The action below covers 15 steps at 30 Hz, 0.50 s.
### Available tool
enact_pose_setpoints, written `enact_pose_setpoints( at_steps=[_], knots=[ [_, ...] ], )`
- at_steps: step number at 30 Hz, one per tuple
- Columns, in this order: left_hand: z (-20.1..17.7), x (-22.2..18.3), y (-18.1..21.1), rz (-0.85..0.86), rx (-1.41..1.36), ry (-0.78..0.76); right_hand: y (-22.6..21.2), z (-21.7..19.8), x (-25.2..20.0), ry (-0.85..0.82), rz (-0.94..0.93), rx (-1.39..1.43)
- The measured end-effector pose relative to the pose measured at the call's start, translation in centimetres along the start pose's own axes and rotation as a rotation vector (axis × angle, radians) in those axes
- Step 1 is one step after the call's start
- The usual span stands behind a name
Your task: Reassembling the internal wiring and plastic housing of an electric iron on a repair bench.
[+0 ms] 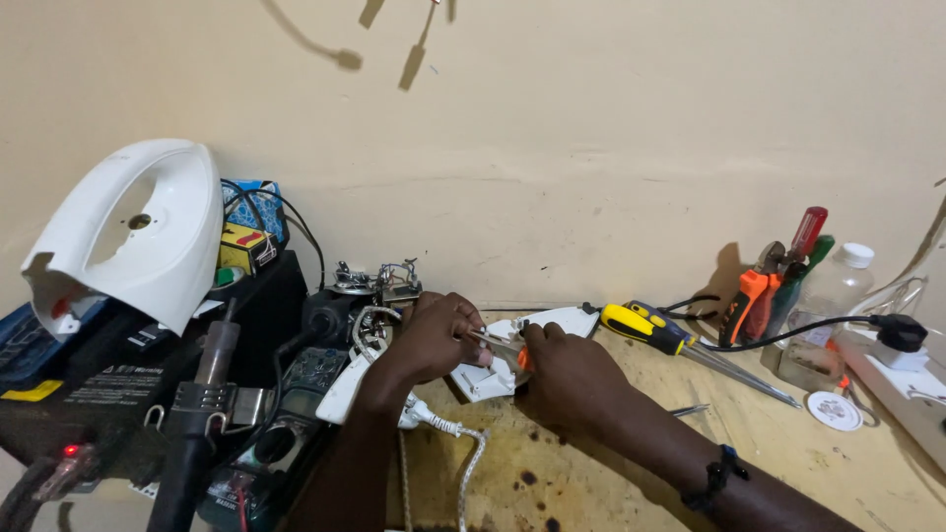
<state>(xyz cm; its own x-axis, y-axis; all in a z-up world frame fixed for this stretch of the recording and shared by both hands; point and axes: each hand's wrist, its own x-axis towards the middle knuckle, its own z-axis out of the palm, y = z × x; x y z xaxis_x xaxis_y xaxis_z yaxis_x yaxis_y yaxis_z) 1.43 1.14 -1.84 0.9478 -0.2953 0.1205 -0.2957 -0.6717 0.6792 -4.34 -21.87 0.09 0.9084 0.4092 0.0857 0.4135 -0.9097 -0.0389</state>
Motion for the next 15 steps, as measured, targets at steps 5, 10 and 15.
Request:
enact_pose_setpoints(
  at_steps=[5,10,15],
  knots=[
    [0.4,0.7,-0.6,0.025,0.040,-0.018,0.3,0.0,0.2,-0.005,0.021,0.019],
    [0.2,0.4,-0.5,0.089,0.063,-0.016,0.2,-0.5,-0.3,0.032,0.016,0.041],
    [1.1,0.0,-1.3,0.104,-0.003,0.001,0.3,0.2,-0.8,0.089,-0.004,0.053]
  ],
)
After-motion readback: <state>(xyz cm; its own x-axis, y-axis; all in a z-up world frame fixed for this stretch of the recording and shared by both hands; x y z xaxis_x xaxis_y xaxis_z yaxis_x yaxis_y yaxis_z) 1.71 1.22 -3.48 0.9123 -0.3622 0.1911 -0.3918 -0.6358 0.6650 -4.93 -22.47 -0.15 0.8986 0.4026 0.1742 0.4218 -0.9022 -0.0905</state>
